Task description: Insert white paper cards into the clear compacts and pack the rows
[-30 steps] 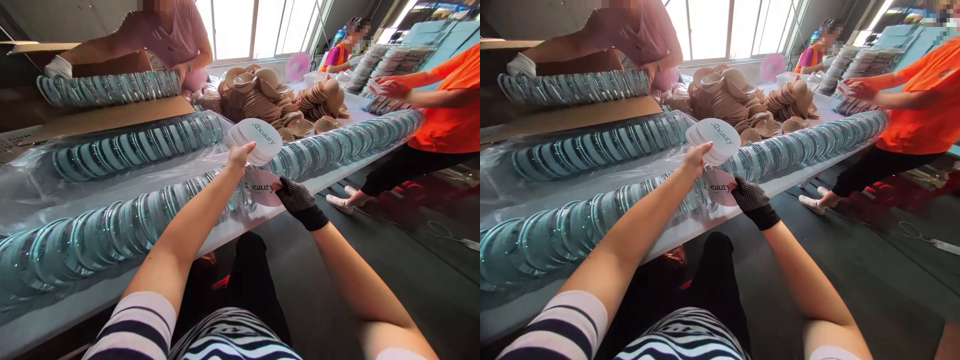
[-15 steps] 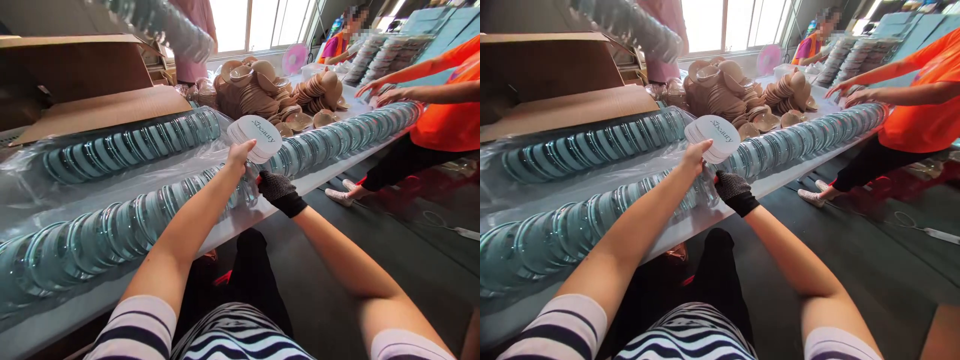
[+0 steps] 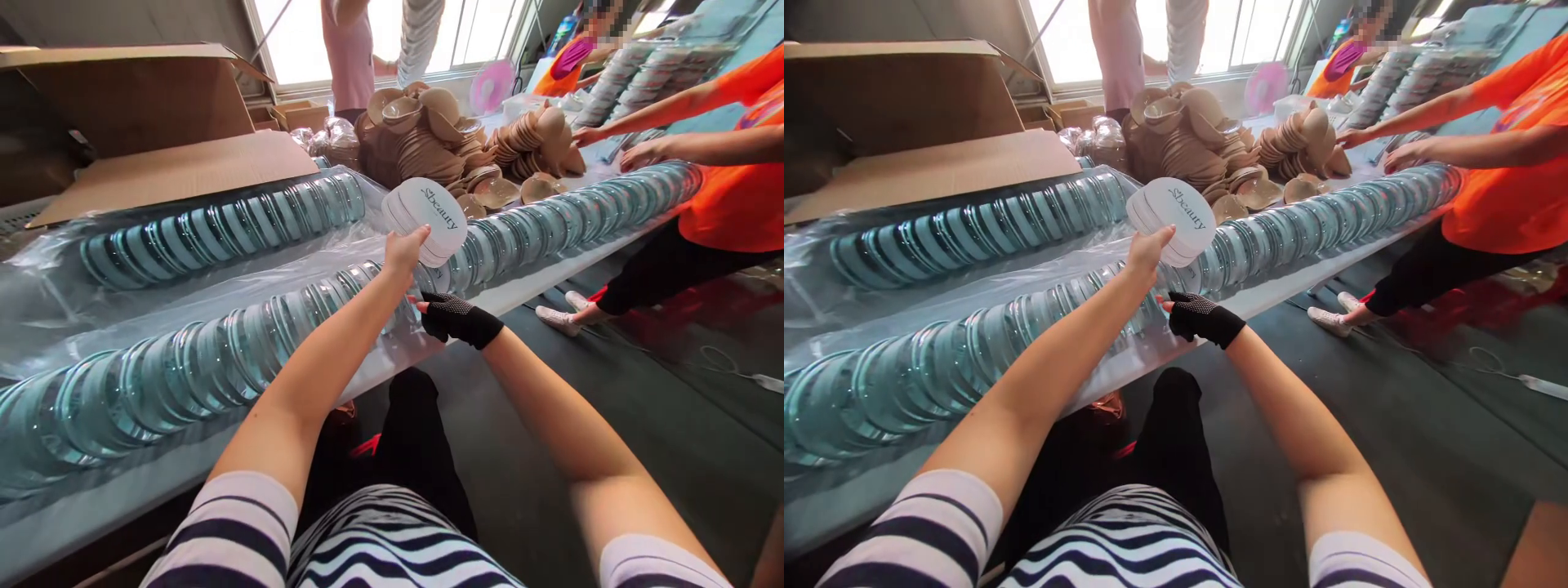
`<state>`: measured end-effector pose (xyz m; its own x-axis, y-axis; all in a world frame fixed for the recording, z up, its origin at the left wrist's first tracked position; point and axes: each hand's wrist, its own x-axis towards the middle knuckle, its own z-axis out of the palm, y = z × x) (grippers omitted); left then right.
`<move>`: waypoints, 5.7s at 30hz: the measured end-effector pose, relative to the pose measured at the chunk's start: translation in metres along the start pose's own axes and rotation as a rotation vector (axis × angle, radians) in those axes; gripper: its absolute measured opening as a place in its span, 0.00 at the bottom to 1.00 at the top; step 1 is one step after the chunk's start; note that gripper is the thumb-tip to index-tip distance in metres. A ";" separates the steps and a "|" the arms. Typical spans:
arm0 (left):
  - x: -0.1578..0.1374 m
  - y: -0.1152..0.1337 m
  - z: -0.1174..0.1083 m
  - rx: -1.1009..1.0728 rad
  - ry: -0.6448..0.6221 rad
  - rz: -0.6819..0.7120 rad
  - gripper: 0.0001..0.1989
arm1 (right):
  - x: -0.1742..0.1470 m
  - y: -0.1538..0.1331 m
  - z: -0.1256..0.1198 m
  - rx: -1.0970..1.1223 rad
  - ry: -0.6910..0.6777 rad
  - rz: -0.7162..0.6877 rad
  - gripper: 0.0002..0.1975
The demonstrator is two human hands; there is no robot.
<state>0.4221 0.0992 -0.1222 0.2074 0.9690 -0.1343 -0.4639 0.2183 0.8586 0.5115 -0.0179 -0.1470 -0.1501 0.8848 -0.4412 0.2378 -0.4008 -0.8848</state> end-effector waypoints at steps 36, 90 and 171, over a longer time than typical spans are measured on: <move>-0.086 0.018 -0.067 -0.108 0.054 0.127 0.14 | -0.016 -0.040 0.043 -0.538 1.207 -0.411 0.27; -0.037 0.040 -0.096 -0.447 0.064 -0.012 0.19 | 0.002 -0.051 0.063 -0.910 0.119 -0.028 0.11; -0.015 0.049 -0.177 -0.510 0.164 -0.091 0.22 | 0.013 -0.050 0.128 -1.321 0.411 -0.136 0.20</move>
<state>0.2444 0.1161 -0.1659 0.1477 0.9401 -0.3071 -0.8177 0.2907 0.4969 0.3746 -0.0170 -0.1278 -0.0096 0.9964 -0.0845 0.9998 0.0080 -0.0195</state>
